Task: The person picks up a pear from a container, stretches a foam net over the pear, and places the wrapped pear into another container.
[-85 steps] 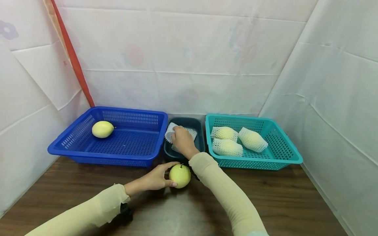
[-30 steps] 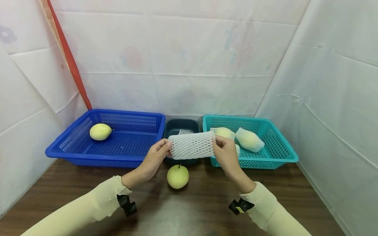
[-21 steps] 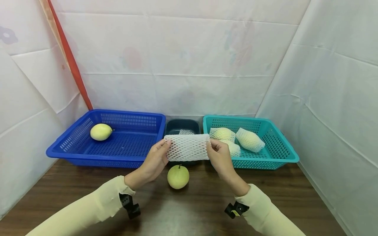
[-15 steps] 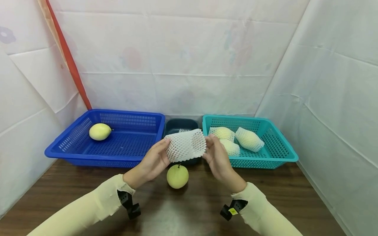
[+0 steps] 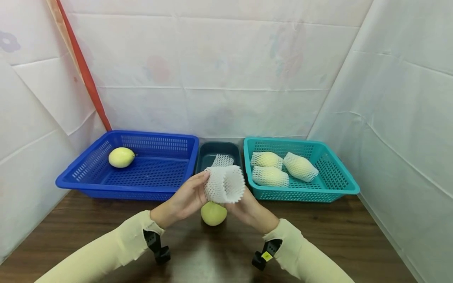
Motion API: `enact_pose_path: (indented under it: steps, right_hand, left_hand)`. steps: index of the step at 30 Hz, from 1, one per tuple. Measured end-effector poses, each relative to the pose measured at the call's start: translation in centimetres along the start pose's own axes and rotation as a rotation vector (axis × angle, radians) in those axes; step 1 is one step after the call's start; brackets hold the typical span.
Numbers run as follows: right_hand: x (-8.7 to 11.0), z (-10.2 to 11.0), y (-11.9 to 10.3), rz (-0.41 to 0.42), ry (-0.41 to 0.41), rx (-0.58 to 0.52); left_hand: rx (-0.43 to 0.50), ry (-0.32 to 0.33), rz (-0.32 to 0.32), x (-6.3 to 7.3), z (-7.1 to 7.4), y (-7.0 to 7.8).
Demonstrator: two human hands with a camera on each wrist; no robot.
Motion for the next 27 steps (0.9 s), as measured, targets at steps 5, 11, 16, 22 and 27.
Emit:
enact_pose_path:
  steps: [5,11,16,22,27]
  right_hand:
    - [-0.5,-0.3,-0.4,0.033,0.031,-0.026]
    - [-0.9,-0.2,-0.5,0.05,0.064,-0.093]
    - [-1.0,0.0,-0.5,0.059,0.086,-0.268]
    - [-1.0,0.4,-0.3,-0.017,0.094,-0.34]
    - [-1.0,1.0,0.3,-0.079,0.195,-0.312]
  left_hand:
    - [-0.042,0.028,-0.012,0.0,0.8,0.0]
    - [-0.061,0.065,0.003,0.1,1.5,0.0]
    - [0.047,0.109,0.054,0.1,2.0,0.1]
    - [0.191,0.164,0.08,0.4,2.9,0.2]
    - [0.142,0.23,0.107,0.9,3.7,-0.4]
Point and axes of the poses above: each hand's wrist, its own x-axis away from the middle knuckle, its own z-axis out of the back of the hand, y = z × x, the point moved 1 cm from there along -x, towards the middle knuckle, and after that the axes turned 3 degrees about -x, right-handed, at the moved point
